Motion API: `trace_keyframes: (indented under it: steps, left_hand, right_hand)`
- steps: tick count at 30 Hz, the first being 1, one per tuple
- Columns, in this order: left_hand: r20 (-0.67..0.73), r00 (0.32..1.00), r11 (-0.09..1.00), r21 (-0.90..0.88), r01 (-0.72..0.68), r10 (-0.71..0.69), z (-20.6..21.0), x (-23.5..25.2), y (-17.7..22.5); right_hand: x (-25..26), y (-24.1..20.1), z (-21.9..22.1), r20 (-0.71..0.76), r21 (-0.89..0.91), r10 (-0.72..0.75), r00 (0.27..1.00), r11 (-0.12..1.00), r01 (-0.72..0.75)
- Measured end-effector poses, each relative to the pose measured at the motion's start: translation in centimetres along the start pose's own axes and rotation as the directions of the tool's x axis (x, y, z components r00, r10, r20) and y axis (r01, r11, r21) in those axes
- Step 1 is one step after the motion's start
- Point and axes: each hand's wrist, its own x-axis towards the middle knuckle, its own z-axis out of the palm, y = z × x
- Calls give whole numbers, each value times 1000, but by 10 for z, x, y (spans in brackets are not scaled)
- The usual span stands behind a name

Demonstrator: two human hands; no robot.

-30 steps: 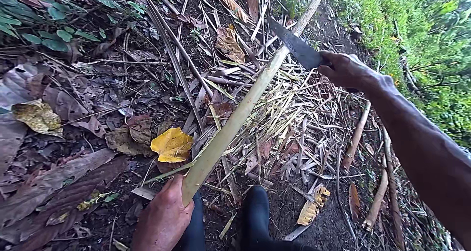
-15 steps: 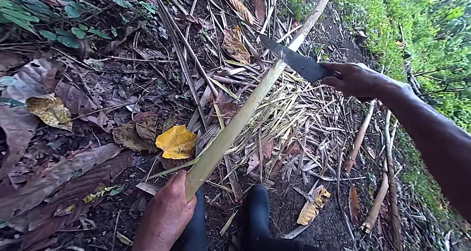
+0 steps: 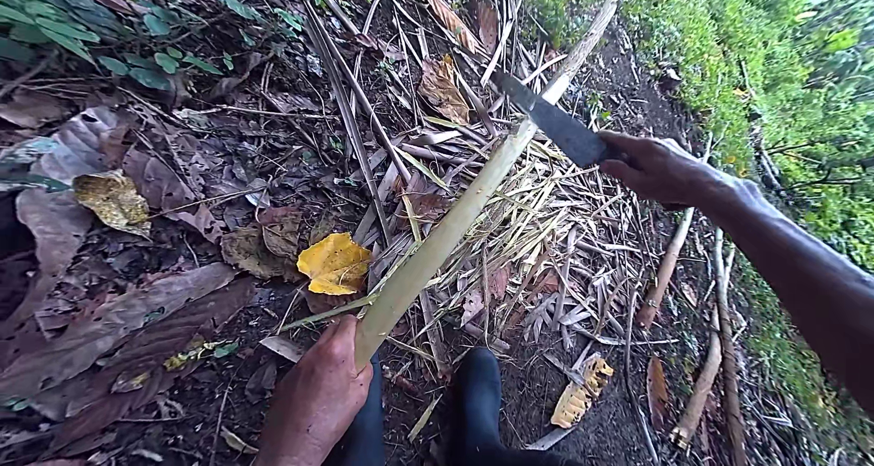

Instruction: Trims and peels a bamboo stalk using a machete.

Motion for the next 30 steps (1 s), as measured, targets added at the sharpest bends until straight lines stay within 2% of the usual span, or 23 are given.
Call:
trace_keyframes:
  steps: [3,6,8,11,13,14,17,18,20,23,25,27,30]
  left_hand:
    - [-13,1000,1000,-11,-25,25,1,1,-1]
    - [-2,1000,1000,-11,-18,18,1,0,-1]
    - [13,1000,1000,4,-4,4,0,1,0]
    - [10,1000,1000,11,-10,9,3,0,1]
    - [3,1000,1000,4,-28,28,4,-2,2]
    - [-1,1000,1000,-2,-25,25,4,-3,2]
    - [8,1000,1000,7,-7,7,3,-2,3]
    - [5,1000,1000,5,-6,6,3,-1,3]
    - [0,1000,1000,-1,-11,11,4,-1,0]
    - [-4,1000,1000,-10,-22,22,4,-2,0]
    - [-4,1000,1000,-7,-13,13,1,-2,0]
    - [-1,1000,1000,-7,-2,2,-1,-1,0]
    - [-3,1000,1000,-13,2,-2,-2,0,0]
  right_hand:
    - [-7,-10,4,30,-38,-66,997,997,67]
    - [-1,1,1,-21,-31,54,998,998,-55]
    - [-4,-6,4,-13,5,87,996,996,-87]
    - [-14,-33,11,93,46,-32,995,999,28]
    - [-14,-34,13,106,29,-69,992,997,66]
    - [-9,-31,13,91,41,-33,995,999,29]
    - [5,-16,16,12,134,197,980,971,-197]
    - [6,-17,14,11,160,222,975,962,-221]
    - [0,-27,15,96,184,133,987,972,-149]
    - [-11,-54,16,186,135,-116,976,987,91]
    - [-15,-65,17,113,77,-135,984,989,126]
    - [-24,-70,14,-56,-27,-100,993,995,99]
    - [-39,-67,1,-271,-186,-101,957,981,51]
